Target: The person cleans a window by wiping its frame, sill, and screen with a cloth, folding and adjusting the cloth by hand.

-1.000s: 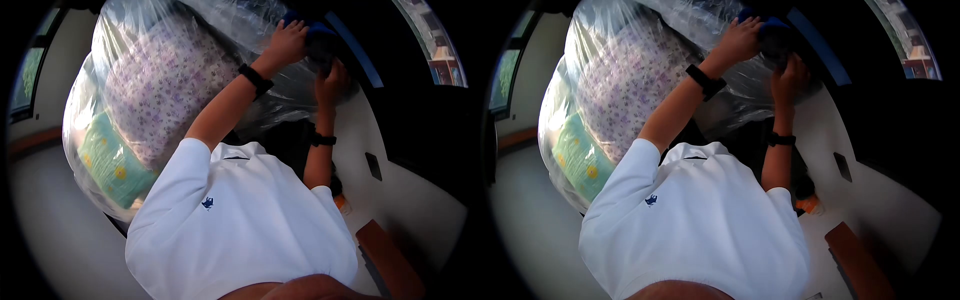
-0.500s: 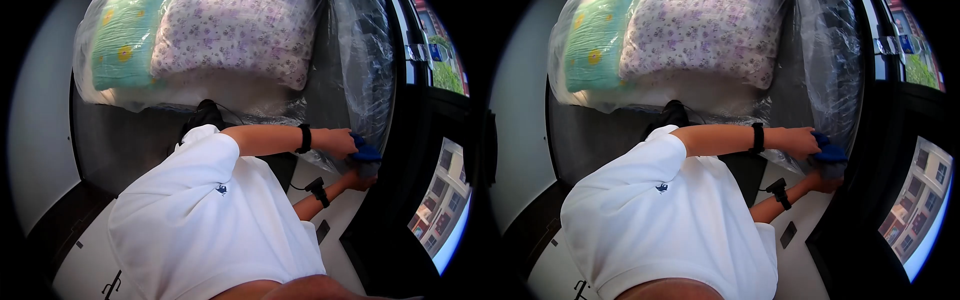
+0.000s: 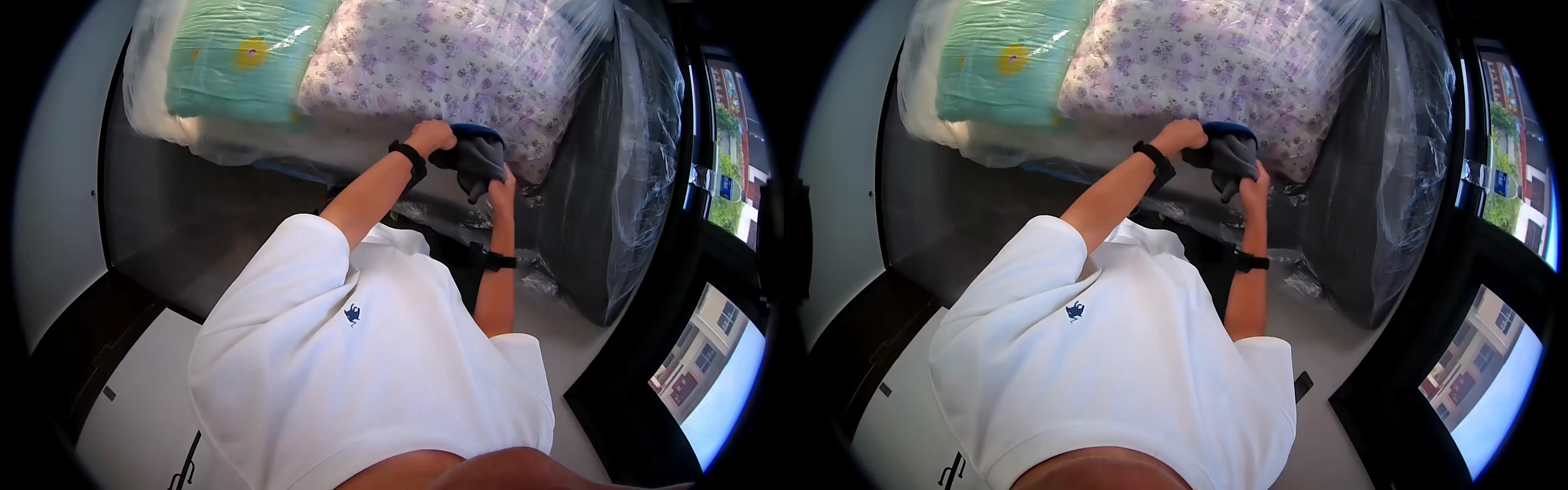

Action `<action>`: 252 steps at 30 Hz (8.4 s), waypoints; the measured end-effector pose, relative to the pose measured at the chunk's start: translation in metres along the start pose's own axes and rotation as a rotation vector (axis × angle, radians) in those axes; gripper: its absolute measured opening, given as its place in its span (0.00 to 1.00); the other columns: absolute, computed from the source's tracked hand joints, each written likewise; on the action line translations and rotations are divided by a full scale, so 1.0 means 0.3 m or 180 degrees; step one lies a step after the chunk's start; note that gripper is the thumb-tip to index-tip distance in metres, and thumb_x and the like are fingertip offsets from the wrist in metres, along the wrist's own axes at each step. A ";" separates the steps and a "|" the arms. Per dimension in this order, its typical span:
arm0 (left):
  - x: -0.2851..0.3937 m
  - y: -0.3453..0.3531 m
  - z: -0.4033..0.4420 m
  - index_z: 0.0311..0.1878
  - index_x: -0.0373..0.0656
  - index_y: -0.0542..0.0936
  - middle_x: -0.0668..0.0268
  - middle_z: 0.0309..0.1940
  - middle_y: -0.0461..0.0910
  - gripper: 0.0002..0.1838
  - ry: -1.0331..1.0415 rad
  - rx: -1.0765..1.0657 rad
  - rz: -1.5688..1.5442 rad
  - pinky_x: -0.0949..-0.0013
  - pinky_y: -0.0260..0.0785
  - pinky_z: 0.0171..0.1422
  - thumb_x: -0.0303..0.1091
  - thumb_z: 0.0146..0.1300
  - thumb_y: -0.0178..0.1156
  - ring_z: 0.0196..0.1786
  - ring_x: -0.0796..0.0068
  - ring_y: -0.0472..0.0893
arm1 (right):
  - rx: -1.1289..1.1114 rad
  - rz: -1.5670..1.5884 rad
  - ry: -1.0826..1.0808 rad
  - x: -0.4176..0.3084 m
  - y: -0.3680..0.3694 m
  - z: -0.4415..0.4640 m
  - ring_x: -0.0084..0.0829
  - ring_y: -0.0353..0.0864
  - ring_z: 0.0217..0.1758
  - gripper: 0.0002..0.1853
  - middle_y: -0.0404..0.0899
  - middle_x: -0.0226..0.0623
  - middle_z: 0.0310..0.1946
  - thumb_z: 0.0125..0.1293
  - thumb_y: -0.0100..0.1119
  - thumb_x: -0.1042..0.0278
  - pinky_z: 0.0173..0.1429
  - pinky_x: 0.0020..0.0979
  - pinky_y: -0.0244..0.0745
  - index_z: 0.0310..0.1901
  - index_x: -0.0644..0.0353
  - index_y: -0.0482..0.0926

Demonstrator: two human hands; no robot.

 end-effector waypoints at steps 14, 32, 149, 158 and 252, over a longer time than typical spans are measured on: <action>-0.980 -0.363 -0.007 0.58 0.35 0.70 0.41 0.49 0.80 0.25 0.0181 0.0950 -0.0870 0.48 0.70 0.58 0.37 0.59 0.55 0.55 0.42 0.79 | -0.1970 -0.0080 0.0664 -0.196 0.985 0.187 0.37 0.82 0.46 0.17 0.80 0.39 0.45 0.68 0.43 0.70 0.43 0.44 0.83 0.57 0.61 0.73; -1.121 -0.484 0.089 0.74 0.37 0.53 0.39 0.51 0.79 0.46 0.0147 0.1135 -0.0966 0.54 0.69 0.61 0.50 0.60 0.62 0.56 0.43 0.79 | -0.1360 0.2136 0.1422 -0.096 1.230 0.186 0.30 0.77 0.55 0.17 0.78 0.35 0.52 0.75 0.42 0.63 0.56 0.43 0.78 0.59 0.55 0.74; -2.381 -1.945 0.002 0.64 0.34 0.72 0.46 0.56 0.73 0.53 0.0410 0.1745 -0.1764 0.51 0.66 0.65 0.80 0.58 0.43 0.59 0.43 0.74 | -0.1232 -0.2081 0.0330 -0.696 2.750 -0.007 0.61 0.73 0.53 0.29 0.71 0.62 0.52 0.58 0.60 0.50 0.60 0.50 0.70 0.51 0.69 0.71; -2.203 -1.830 -0.013 0.60 0.50 0.73 0.51 0.50 0.73 0.33 0.1103 0.2654 -0.0661 0.49 0.70 0.58 0.56 0.56 0.67 0.56 0.46 0.75 | -0.1371 -0.2433 -0.0072 -0.639 2.755 -0.007 0.64 0.71 0.60 0.29 0.67 0.68 0.59 0.64 0.56 0.52 0.64 0.53 0.68 0.57 0.70 0.67; -2.086 -1.807 0.180 0.77 0.70 0.54 0.47 0.79 0.41 0.50 0.2020 0.1507 0.0014 0.45 0.51 0.77 0.35 0.54 0.70 0.78 0.33 0.44 | 0.0154 -0.3129 -0.1755 -1.025 2.446 -0.037 0.43 0.72 0.58 0.39 0.70 0.37 0.59 0.51 0.62 0.72 0.56 0.45 0.74 0.68 0.32 0.68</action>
Point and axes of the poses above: each hand's wrist, its own z-axis towards the middle knuckle, its own y-axis out of the palm, x = y × z, the point moved 6 cm from there along z, towards the middle knuckle
